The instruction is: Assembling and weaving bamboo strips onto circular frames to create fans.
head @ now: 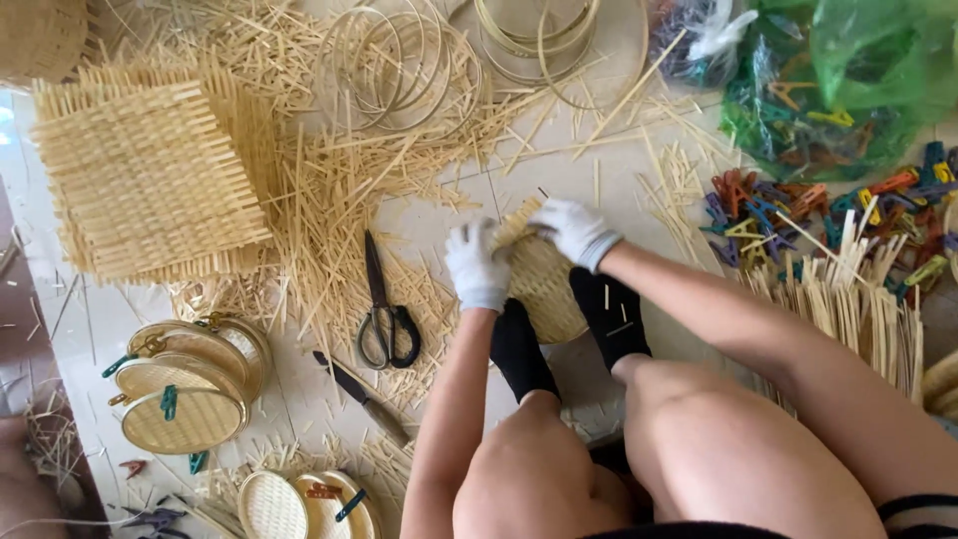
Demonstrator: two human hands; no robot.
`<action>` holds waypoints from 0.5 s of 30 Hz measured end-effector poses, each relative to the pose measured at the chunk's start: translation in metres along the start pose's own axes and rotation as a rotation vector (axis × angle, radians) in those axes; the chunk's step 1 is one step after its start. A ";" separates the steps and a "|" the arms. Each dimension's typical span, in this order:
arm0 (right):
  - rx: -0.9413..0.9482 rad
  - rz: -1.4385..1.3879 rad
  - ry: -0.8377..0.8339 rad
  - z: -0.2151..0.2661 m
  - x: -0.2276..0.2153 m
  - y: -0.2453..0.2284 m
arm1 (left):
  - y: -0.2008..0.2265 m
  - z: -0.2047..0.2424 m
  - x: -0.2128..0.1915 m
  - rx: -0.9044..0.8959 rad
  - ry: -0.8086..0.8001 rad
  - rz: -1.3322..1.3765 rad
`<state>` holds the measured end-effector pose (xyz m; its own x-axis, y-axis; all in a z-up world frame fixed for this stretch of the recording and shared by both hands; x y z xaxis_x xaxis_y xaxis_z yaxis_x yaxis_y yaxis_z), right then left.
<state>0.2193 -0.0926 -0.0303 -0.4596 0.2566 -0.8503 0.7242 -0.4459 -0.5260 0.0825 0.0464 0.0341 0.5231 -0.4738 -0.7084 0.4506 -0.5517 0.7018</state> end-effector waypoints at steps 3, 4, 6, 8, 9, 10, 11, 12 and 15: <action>-0.069 0.054 0.089 0.008 0.018 0.003 | -0.027 0.018 0.040 0.031 -0.191 0.118; -0.067 0.047 0.073 0.012 0.017 -0.004 | -0.028 0.022 0.043 0.015 -0.197 0.117; -0.080 0.174 0.126 0.013 0.006 -0.014 | -0.024 0.020 0.053 0.095 -0.227 -0.027; -0.090 0.203 0.112 0.015 0.006 -0.018 | -0.022 0.023 0.054 0.096 -0.261 -0.027; -0.106 0.240 0.115 0.013 0.005 -0.022 | -0.020 0.021 0.054 0.113 -0.282 -0.025; -0.105 0.237 0.111 0.011 0.009 -0.022 | -0.026 0.022 0.060 0.109 -0.285 -0.027; -0.091 0.244 0.099 0.006 0.012 -0.019 | -0.029 0.019 0.065 0.135 -0.267 -0.016; -0.077 0.252 0.087 0.002 0.013 -0.017 | -0.031 0.017 0.070 0.161 -0.248 -0.006; -0.006 0.207 0.015 0.003 0.070 0.018 | -0.031 0.010 0.067 0.083 -0.231 -0.039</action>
<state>0.1987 -0.0855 -0.0994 -0.2930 0.1732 -0.9403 0.8053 -0.4854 -0.3404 0.0961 0.0250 -0.0354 0.3229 -0.5899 -0.7401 0.4018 -0.6225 0.6716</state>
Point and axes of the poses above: each hand's wrist, its own z-axis away from the middle knuckle, its own x-axis out of the palm, y = z × x, the point moved 5 cm from there along -z, towards the middle knuckle, and after that the axes turned 9 degrees about z, right-handed, at the moved point
